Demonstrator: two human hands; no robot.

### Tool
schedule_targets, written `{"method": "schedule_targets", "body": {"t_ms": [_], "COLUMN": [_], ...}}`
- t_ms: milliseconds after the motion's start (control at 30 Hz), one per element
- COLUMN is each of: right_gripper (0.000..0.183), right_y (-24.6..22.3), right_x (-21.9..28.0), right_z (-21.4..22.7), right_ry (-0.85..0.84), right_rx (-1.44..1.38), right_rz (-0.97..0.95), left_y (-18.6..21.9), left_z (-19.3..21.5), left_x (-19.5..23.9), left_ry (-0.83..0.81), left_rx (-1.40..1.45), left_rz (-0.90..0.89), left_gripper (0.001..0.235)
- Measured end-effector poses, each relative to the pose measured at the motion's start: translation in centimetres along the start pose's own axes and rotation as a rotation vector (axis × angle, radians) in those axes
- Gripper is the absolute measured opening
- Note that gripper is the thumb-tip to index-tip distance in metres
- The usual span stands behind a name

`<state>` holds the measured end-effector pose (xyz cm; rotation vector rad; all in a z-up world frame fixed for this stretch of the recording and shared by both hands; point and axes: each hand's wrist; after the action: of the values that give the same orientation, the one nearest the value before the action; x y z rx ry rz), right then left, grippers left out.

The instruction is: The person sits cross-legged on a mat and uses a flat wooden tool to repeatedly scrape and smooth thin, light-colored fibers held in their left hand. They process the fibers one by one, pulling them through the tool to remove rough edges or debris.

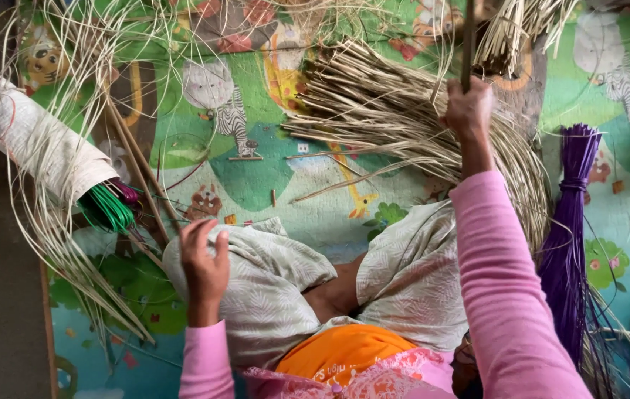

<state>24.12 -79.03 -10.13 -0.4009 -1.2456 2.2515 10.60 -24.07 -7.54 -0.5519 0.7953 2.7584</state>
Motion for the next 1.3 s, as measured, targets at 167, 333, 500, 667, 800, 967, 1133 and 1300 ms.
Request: {"method": "schedule_targets", "body": {"t_ms": [167,333,500,667,800,967,1133,1300], "right_gripper": [0.030,0.018,0.021,0.022,0.027,0.034,0.033,0.024], "right_y": [-3.4,-7.6,-3.4,0.7,2.1,1.5,1.1,2.0], "right_x": [8.6,21.8,30.6,31.8,31.0,31.5,32.2,32.4], "right_z": [1.0,-2.1,-7.2,-9.5,-10.4,-10.1,-9.3,-9.8], "right_ry": [0.167,0.321,0.229,0.045,0.142,0.069,0.095,0.120], "right_rx": [-0.825,-0.861,-0.712,-0.740,-0.884,-0.913,-0.950,-0.962], "right_rz": [-0.304,-0.467,-0.684,-0.919,-0.922,-0.908,-0.903,-0.892], "left_y": [3.6,2.8,2.0,1.2,0.9,2.6,1.8,2.0], "left_z": [-4.0,-12.6,-19.8,-22.2,-22.5,-23.1,-26.4,-24.7], "left_x": [-0.8,1.5,2.8,3.3,2.9,0.2,-0.4,-0.3], "left_ry": [-0.261,-0.431,-0.614,-0.629,-0.633,-0.613,-0.775,-1.007], "left_rx": [0.157,0.188,0.074,-0.172,-0.212,-0.160,-0.152,-0.196], "left_rz": [0.061,0.092,0.161,0.147,0.168,0.155,0.123,0.063], "left_gripper": [0.022,0.018,0.015,0.026,0.029,0.034,0.025,0.009]}}
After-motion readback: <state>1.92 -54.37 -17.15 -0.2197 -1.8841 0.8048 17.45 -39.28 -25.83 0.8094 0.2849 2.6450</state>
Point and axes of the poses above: each hand's wrist, its own x-axis away from the middle knuckle, its own z-axis out of the back of the hand, y = z × x, and after that the axes turned 10 degrees about -x, right-handed
